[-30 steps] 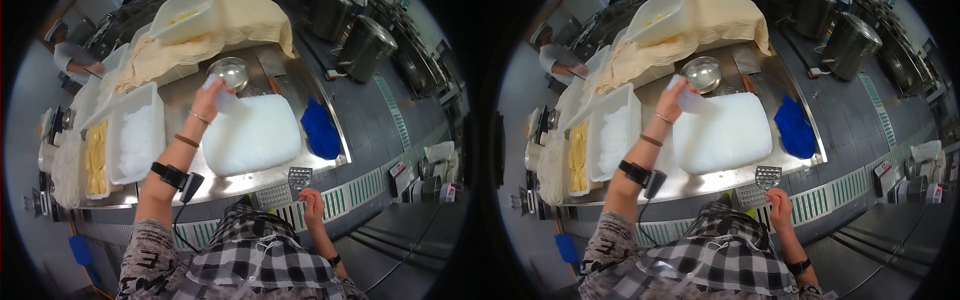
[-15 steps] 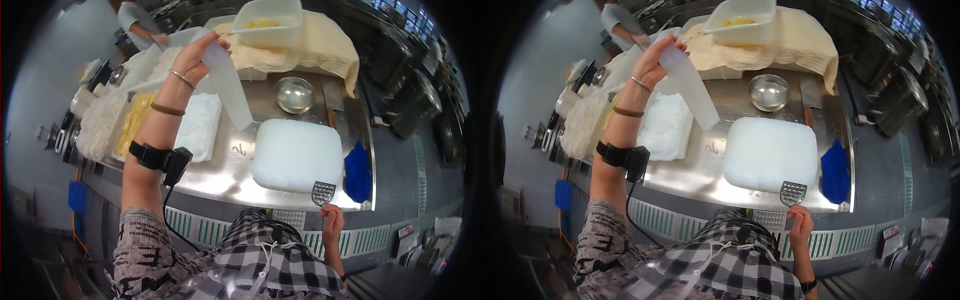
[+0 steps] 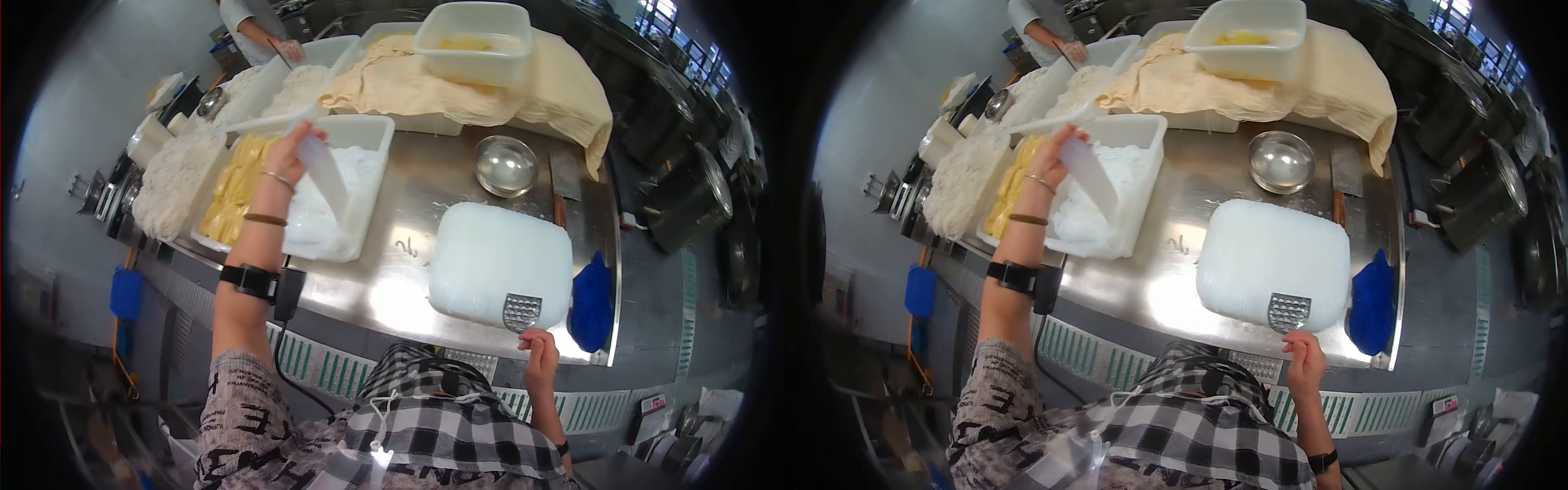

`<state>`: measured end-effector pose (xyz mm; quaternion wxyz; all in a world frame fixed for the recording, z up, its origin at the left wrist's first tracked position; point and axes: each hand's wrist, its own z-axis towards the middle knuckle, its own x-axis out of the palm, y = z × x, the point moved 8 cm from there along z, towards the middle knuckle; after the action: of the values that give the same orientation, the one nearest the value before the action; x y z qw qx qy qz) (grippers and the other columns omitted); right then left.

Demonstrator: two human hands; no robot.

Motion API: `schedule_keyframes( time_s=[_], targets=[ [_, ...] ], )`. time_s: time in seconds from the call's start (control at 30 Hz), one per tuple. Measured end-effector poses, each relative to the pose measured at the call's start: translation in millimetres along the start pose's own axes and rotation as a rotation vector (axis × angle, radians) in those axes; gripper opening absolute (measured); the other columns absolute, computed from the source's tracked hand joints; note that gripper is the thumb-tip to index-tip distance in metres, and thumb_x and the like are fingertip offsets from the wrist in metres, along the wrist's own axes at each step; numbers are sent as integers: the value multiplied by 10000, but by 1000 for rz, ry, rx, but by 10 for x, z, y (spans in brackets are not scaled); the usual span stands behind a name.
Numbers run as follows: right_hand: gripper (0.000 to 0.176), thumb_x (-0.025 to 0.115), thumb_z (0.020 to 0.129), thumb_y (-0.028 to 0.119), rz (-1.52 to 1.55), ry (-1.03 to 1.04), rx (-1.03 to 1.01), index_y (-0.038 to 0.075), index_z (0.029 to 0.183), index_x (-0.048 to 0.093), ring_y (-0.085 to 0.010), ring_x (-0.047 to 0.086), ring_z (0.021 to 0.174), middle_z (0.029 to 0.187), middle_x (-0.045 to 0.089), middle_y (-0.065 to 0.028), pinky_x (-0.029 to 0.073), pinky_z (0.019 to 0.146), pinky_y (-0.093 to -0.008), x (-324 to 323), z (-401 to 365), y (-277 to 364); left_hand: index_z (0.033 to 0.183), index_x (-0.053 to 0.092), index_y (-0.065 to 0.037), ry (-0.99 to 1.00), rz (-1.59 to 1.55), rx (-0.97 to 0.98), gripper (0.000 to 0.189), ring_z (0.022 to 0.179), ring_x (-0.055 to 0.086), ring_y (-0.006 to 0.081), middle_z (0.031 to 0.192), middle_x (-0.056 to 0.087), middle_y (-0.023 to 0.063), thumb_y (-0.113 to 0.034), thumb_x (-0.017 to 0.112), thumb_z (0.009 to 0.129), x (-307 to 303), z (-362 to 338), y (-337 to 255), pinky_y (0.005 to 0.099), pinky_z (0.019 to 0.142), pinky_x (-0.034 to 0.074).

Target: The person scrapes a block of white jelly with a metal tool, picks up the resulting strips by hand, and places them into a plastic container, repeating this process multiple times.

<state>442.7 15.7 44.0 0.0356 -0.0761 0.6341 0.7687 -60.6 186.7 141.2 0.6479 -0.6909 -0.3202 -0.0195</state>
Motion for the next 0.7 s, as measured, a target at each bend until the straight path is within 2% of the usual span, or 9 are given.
schedule_keyframes(
  time_s=[0.1, 0.17, 0.23, 0.27, 0.33, 0.4, 0.5, 0.67, 0.7],
  targets=[
    [149, 378, 863, 53, -37, 20, 8, -4, 841, 514, -106, 507, 614, 801, 569, -85, 428, 597, -221, 17, 78, -1, 903, 507, -20, -117, 15, 53, 188, 763, 568, 217, 826, 575, 122, -152, 573, 786, -800, 322, -57, 354, 698, 461],
    [159, 377, 866, 61, -59, 45, -4, -8, 842, 518, -105, 507, 603, 780, 575, -81, 424, 585, -216, 72, 202, 96, 983, 498, 12, -476, 485, 30, 316, 849, 537, 204, 928, 555, 141, -172, 605, 749, -1219, 107, -97, 331, 752, 429],
    [178, 366, 872, 73, -42, 73, 32, -14, 840, 518, -103, 505, 599, 768, 575, -83, 423, 574, -217, 127, 436, 107, 1048, 486, 11, -687, 1036, 340, 412, 886, 500, 193, 1000, 527, 121, -177, 630, 711, -1969, 344, -140, 304, 768, 397],
    [184, 368, 874, 83, 1, 76, 40, -16, 830, 517, -99, 503, 595, 760, 573, -80, 422, 565, -217, 177, 593, 90, 1048, 486, 11, -675, 1033, 333, 412, 886, 500, 193, 1000, 527, 121, -177, 630, 711, -1895, 265, -63, 304, 768, 397],
    [194, 379, 876, 105, 80, 102, 80, -18, 807, 513, -93, 499, 585, 737, 570, -72, 421, 551, -217, 348, 963, 29, 1051, 508, -20, -537, 953, 632, 346, 818, 506, 171, 941, 548, 71, -130, 596, 735, -1381, -203, -75, 279, 723, 405],
    [207, 393, 876, 133, 116, 140, 116, -14, 787, 507, -90, 497, 568, 713, 565, -63, 419, 538, -215, 581, 1379, -59, 1016, 539, -40, -254, 854, 560, 248, 755, 508, 122, 859, 559, 32, -97, 550, 775, -775, -572, 286, 242, 688, 413],
    [248, 402, 876, 186, 6, 167, 72, -3, 760, 511, -98, 500, 515, 669, 558, -65, 414, 494, -226, 848, 1980, -271, 972, 568, -53, 164, 707, 256, 179, 693, 493, 60, 780, 560, 1, -89, 534, 800, -1, -1165, 1156, 194, 652, 411],
    [307, 406, 874, 256, -108, 118, 257, -10, 772, 523, -106, 514, 488, 646, 551, -65, 433, 467, -240, 859, 2553, -624, 980, 566, -42, 484, 701, -286, 188, 738, 519, 66, 821, 583, 15, -76, 532, 799, 255, -1859, 2312, 209, 671, 436],
    [307, 406, 874, 256, -114, 118, 260, -10, 772, 523, -106, 514, 488, 646, 551, -65, 433, 467, -240, 882, 2630, -672, 981, 564, -41, 583, 707, -295, 188, 754, 527, 84, 843, 587, 28, -78, 527, 801, 297, -1991, 2495, 222, 689, 437]
  ],
)
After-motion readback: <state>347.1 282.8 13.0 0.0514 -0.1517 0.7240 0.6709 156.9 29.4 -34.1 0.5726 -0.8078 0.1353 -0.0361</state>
